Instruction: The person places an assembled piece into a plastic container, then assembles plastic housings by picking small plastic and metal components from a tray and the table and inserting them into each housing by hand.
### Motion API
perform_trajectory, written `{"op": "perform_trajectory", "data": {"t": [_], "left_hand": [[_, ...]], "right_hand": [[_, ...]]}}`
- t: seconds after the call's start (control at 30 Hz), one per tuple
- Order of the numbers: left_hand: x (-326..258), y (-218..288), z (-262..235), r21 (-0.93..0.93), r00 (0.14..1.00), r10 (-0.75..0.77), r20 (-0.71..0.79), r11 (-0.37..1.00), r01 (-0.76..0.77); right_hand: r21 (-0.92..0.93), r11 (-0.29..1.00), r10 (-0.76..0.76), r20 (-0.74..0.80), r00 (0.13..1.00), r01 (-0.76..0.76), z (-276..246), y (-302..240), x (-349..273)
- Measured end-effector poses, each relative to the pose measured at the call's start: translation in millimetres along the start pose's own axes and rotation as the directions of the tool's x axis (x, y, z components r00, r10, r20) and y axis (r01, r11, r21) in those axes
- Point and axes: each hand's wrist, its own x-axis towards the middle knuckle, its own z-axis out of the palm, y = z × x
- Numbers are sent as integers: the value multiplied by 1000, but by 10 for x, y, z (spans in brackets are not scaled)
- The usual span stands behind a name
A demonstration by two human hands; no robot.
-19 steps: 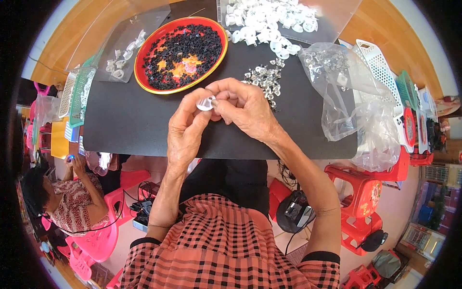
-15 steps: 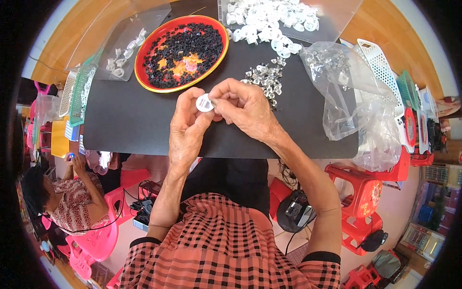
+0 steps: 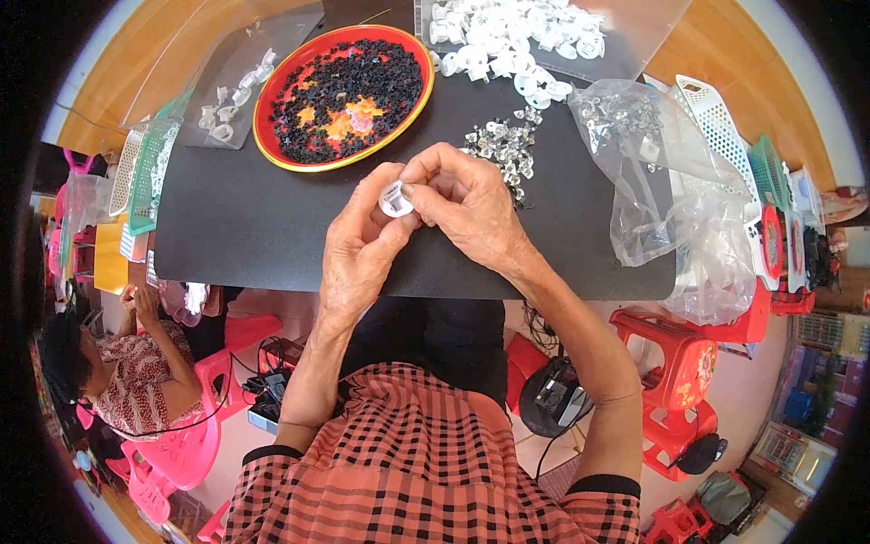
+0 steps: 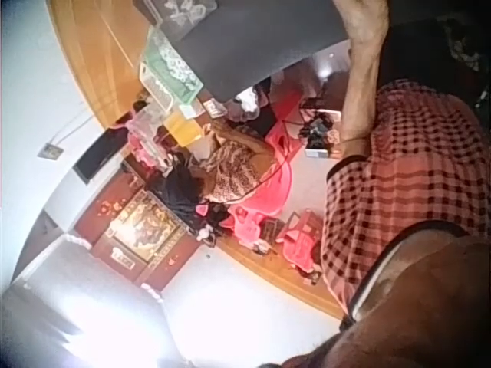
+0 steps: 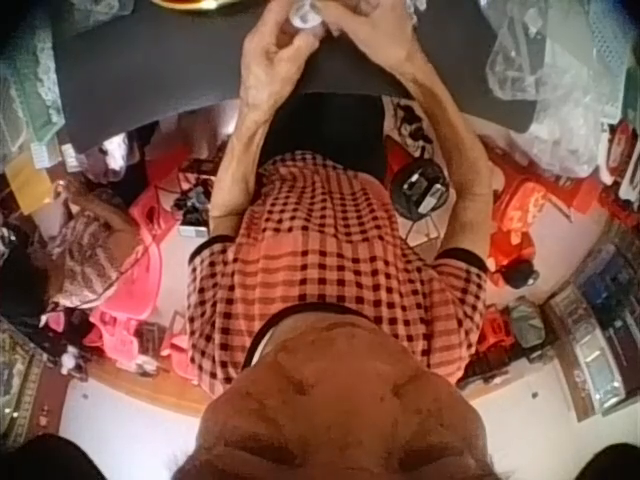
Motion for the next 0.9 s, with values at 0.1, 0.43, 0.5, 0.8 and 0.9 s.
{"op": "perform_trajectory", "data": {"t": [0.1, 0.43, 0.5, 0.8, 0.9], "left_hand": [[-8, 28, 30, -50, 1000, 6, -10, 999, -6], [1, 10, -17, -95, 999, 23, 36, 995, -20], [3, 31, -2, -85, 999, 25, 33, 996, -22], [-26, 121, -44, 7, 997, -45, 57, 999, 45], [-33, 124, -64, 66, 997, -45, 60, 997, 41]], "right_hand": [[74, 996, 56, -24, 998, -54, 0, -55, -4], [-10, 999, 44, -12, 999, -44, -18, -34, -11], [7, 999, 50, -34, 998, -49, 4, -63, -16], [-11, 1000, -19, -29, 999, 18, -21, -39, -3], [-28, 999, -16, -29, 999, 15, -21, -31, -1]]}}
